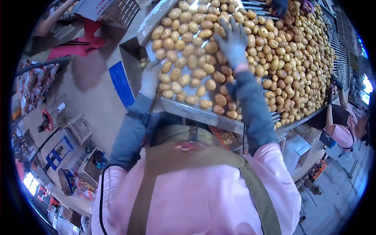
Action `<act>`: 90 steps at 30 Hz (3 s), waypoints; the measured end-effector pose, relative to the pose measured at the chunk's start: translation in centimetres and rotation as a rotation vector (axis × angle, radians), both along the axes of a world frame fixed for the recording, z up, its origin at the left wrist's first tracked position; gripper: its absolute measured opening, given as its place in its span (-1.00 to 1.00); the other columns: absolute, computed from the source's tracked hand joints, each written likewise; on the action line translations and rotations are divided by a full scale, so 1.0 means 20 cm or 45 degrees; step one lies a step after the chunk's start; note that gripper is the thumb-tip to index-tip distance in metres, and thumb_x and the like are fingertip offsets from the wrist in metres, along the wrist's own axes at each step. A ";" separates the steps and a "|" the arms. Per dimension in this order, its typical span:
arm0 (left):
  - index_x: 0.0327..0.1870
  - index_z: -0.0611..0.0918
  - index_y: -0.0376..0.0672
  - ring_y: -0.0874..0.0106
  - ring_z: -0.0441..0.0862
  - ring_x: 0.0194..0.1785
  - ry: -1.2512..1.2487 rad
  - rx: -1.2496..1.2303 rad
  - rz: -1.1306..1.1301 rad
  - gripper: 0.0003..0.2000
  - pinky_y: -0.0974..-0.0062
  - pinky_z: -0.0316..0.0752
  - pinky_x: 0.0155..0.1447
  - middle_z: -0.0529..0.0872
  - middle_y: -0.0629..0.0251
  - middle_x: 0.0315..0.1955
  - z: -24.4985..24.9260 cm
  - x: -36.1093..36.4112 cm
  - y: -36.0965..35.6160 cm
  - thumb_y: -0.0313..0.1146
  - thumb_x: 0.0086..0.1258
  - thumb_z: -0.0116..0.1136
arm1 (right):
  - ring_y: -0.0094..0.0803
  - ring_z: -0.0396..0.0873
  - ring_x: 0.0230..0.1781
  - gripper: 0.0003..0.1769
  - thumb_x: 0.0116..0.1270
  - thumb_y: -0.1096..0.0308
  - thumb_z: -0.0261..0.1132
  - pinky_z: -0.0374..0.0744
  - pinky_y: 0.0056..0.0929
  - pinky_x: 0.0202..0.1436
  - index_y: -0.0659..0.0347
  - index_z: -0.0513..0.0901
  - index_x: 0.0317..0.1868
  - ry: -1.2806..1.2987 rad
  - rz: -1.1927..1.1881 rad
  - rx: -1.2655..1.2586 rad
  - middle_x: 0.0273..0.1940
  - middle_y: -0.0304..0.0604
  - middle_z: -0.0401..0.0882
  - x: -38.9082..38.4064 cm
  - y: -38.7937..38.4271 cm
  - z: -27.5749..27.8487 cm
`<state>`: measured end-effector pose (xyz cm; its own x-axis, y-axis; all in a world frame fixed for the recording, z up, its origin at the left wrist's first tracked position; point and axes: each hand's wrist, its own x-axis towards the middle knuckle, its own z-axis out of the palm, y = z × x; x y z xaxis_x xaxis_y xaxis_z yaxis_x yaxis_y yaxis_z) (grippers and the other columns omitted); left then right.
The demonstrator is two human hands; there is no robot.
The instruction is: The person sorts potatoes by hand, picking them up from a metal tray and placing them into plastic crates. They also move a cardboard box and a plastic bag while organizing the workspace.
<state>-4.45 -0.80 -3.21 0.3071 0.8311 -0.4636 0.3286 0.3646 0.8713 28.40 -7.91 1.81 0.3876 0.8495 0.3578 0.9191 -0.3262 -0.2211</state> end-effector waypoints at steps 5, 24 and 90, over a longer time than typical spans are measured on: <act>0.15 0.69 -0.30 0.56 0.62 -0.14 -0.159 -0.135 0.235 -0.71 0.58 0.55 -0.04 0.75 0.32 -0.12 0.05 -0.04 -0.03 -0.40 0.50 0.17 | -0.05 0.50 0.31 -0.57 0.20 0.13 0.49 0.49 0.00 0.31 -0.23 0.68 0.11 0.022 0.092 -0.163 0.41 -0.18 0.47 -0.03 -0.11 -0.01; 0.35 0.45 -0.36 -0.02 0.67 0.24 1.419 0.602 -1.544 -0.43 0.16 0.55 0.31 0.69 -0.23 0.13 0.27 0.64 0.81 -0.11 0.45 0.07 | 0.10 0.27 0.49 -0.43 0.39 0.24 0.29 0.21 0.04 0.57 0.16 0.50 0.39 0.340 -0.581 0.102 0.44 0.13 0.37 -0.25 -1.18 0.06; 0.36 0.58 0.02 0.10 0.39 0.50 -0.028 2.019 -2.224 -0.47 -0.08 0.09 0.61 0.59 0.15 0.33 0.66 2.17 -1.74 -0.12 0.35 0.26 | -0.27 0.65 -0.27 -0.46 0.63 -0.15 -0.07 0.57 -0.24 -0.31 0.17 0.57 -0.07 0.049 -1.555 0.498 -0.21 -0.17 0.66 0.16 -3.77 0.81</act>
